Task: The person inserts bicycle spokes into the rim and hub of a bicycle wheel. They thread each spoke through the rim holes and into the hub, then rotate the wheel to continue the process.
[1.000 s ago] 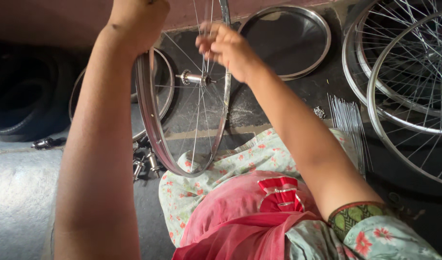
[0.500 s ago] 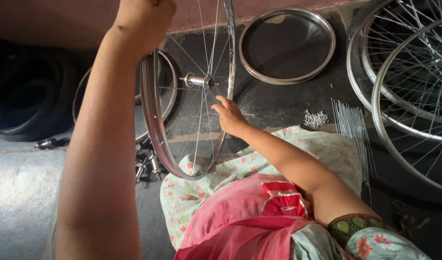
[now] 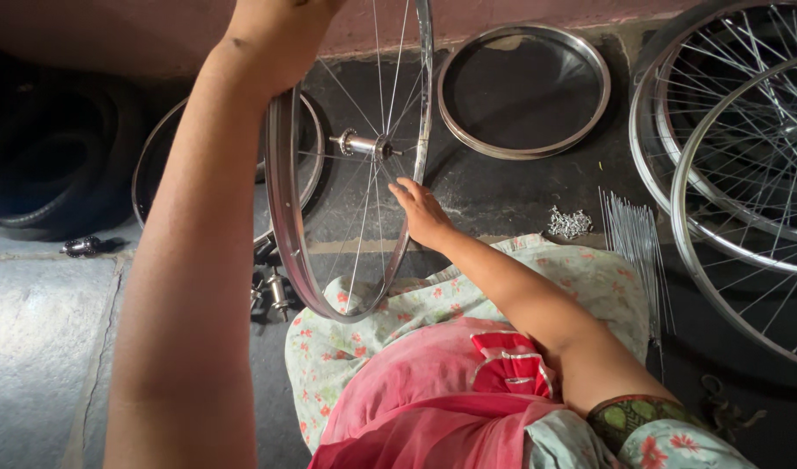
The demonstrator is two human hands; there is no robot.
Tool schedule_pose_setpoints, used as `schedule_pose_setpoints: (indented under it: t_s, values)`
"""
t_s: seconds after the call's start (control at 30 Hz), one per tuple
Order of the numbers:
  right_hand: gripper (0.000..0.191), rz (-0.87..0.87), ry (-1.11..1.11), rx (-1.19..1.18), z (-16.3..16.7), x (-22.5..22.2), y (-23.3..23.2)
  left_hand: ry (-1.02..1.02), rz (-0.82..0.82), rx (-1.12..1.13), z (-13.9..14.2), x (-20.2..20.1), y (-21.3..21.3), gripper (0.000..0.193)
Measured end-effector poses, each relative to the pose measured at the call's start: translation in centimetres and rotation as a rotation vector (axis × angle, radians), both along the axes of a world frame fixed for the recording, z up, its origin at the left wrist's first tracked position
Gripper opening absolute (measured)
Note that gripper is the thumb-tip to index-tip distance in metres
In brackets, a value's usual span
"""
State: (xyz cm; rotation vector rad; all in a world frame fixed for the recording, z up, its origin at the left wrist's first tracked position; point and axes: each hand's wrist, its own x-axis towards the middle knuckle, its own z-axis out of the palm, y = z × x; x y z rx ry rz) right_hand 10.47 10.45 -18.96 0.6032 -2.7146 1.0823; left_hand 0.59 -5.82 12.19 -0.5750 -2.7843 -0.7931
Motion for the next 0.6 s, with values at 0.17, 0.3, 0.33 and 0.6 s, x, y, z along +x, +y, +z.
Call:
schedule_pose_setpoints:
  t_s: [0.17, 0.3, 0.33, 0.6]
  values:
    - [0.069, 0.014, 0.029, -0.002, 0.1, -0.7, -0.1, 0.085, -0.082, 0.042, -0.3, 0.2, 0.7, 0.034]
    - [0.064, 0.045, 0.064, -0.012, -1.0, 0.1, 0.1, 0.216, -0.137, 0.066, -1.1, 0.0, 0.3, 0.037]
    - [0.061, 0.057, 0.107, -0.01, -1.0, 0.5, 0.0, 0.213, -0.132, 0.067, -1.3, -0.2, 0.0, 0.04]
    - [0.012, 0.08, 0.793, -0.182, 7.1, 0.6, -0.9, 0.147, -0.062, 0.053, -3.0, -1.7, -1.2, 0.056]
